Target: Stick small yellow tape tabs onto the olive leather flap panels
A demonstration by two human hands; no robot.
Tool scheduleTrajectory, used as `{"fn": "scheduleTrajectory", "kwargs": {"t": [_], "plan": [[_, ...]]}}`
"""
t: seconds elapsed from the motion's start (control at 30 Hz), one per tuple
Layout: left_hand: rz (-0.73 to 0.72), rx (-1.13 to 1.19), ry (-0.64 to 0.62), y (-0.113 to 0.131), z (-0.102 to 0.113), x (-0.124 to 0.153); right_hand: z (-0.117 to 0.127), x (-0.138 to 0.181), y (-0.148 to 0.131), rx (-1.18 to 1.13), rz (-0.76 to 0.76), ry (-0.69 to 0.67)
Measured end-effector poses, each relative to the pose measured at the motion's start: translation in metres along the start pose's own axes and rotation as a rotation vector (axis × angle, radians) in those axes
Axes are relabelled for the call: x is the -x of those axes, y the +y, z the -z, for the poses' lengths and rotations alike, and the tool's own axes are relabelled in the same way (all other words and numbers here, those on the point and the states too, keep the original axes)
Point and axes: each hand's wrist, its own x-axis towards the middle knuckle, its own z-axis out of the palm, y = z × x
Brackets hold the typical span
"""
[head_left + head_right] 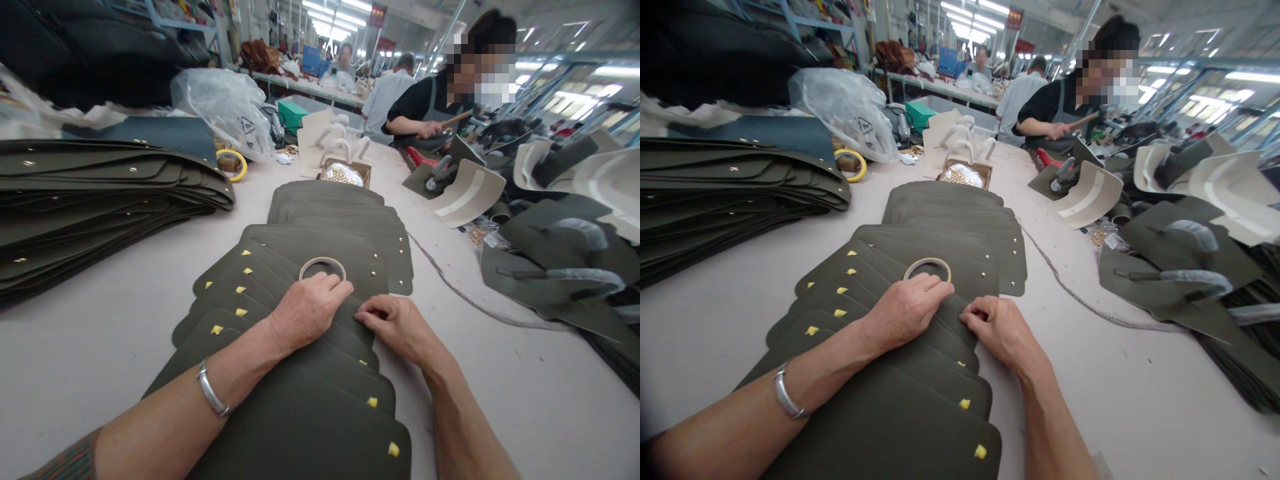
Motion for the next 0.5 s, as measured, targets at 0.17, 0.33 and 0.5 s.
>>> {"fn": "scheduleTrajectory", "kwargs": {"t": [0.17, 0.33, 0.5], "plan": [[0.003, 0.112, 0.088, -0.004, -0.007, 0.002, -0.002, -0.002, -0.003, 0.011, -0.171, 0.060], [-0.013, 0.183, 0.188, -0.001, -0.007, 0.001, -0.005, -0.011, 0.008, -0.067, -0.256, 0.131], [0.006, 0.174, 0.173, 0.005, -0.005, 0.002, -0.003, -0.003, 0.008, -0.378, -0.091, 0.346]]}}
